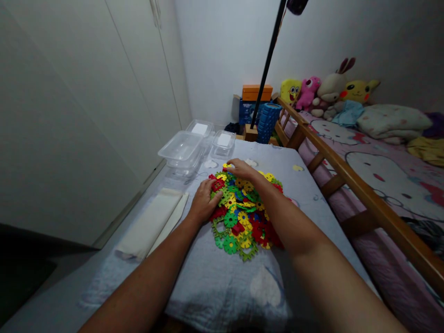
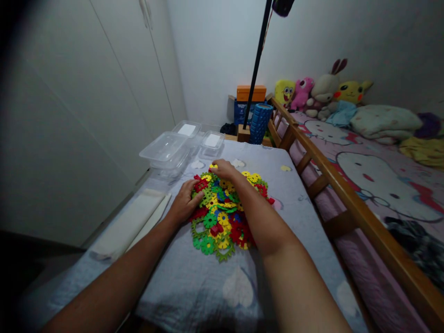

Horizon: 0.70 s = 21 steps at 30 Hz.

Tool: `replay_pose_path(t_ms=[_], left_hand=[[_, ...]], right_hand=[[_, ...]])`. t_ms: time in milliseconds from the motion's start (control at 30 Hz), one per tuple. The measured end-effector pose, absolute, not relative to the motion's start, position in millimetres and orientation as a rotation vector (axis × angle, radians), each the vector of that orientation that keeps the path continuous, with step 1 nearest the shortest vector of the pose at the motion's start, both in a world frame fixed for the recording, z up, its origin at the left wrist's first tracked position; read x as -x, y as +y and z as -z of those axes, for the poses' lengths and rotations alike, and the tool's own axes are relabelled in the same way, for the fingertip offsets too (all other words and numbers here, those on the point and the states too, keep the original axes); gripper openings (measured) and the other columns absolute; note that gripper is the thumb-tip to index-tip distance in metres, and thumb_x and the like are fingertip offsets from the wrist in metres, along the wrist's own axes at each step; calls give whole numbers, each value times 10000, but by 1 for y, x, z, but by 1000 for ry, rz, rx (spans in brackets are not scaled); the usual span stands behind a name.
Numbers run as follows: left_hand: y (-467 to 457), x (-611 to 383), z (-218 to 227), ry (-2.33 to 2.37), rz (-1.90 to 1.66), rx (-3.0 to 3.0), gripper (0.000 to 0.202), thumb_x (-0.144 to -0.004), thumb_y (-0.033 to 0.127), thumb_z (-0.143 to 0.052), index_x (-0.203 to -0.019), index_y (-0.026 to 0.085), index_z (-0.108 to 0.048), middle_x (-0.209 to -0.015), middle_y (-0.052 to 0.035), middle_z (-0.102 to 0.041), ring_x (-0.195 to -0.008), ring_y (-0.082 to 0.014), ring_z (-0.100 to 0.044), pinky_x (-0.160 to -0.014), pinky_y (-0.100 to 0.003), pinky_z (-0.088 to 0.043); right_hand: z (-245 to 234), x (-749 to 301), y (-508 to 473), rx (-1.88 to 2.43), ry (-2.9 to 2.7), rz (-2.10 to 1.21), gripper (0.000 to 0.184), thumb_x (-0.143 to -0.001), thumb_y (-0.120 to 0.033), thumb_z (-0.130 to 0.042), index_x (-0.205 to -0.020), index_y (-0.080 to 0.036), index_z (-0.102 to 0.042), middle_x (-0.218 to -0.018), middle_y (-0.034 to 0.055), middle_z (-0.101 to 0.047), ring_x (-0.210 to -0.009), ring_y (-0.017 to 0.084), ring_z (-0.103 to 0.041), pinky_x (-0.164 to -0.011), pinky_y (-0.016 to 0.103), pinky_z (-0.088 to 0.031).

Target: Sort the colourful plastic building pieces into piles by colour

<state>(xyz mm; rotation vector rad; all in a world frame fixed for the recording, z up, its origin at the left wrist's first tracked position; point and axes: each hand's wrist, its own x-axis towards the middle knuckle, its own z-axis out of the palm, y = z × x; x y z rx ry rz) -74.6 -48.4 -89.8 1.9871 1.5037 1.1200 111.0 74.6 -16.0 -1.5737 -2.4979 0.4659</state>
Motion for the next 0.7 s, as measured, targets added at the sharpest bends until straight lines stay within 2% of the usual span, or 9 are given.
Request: replay_pose_path(t_ms=[100,167,300,467,600,700], left_hand=[[-49,75,89,1485,-1126,-1993,525,-943,485,-536,-1361,170,-557,-1412,-155,-553,-1372,-295,-503,-1217,-500,-372],[-49,76,89,1488,-1127,-1989,546,-937,494,-538,-1366,157,-557,-1424,-164,-547,-1381,-299,-497,-1226,-501,-361],[-47,77,90,1523,-1124,-1970,585,-916,514,-557,-1371,147,-559,-1456,-178,-531,-1415,-314,-478,-1233,-506,-357],[-43,78,89,1530,-1067,-2000,621,-891,542,-580,-1370,148,-570,-1459,-178,-555,-1408,-331,-502,-1220,-515,-376],[-45,78,85,1475,-1000,-2016,614,-900,559,-564,-1371,164,-573,-1402,-154,-609,-1327,-320,-571,-1174,-517,-424],[-48,79,83,1438,-1023,-2013,611,-905,574,-555,-1369,178,-571,-1390,-142,-612,-1312,-304,-576,-1163,-493,-435]], right_hand=[[26,-95,85,1606,-2601,-430,414,-1005,-336,-532,-1353,-149,-655,-1459,141,-620,-1275,249,-598,-1041,316,-457],[28,-91,85,1598,-2687,-460,392,-1003,-341,-532,-1309,-146,-679,-1413,138,-649,-1218,243,-628,-1004,302,-473],[19,-99,70,1573,-2737,-487,329,-929,-311,-637,-1195,-148,-743,-1306,133,-705,-1092,225,-674,-900,257,-495],[1,-129,37,1452,-2693,-696,222,-894,-256,-654,-1045,-152,-779,-1097,96,-772,-943,209,-690,-802,259,-495],[-6,-172,12,1304,-2527,-810,214,-903,-270,-612,-1007,-165,-767,-1033,66,-767,-945,195,-679,-866,287,-500],[2,-212,0,1371,-2296,-775,278,-928,-324,-564,-1073,-173,-747,-1116,75,-753,-1033,210,-674,-952,329,-502]])
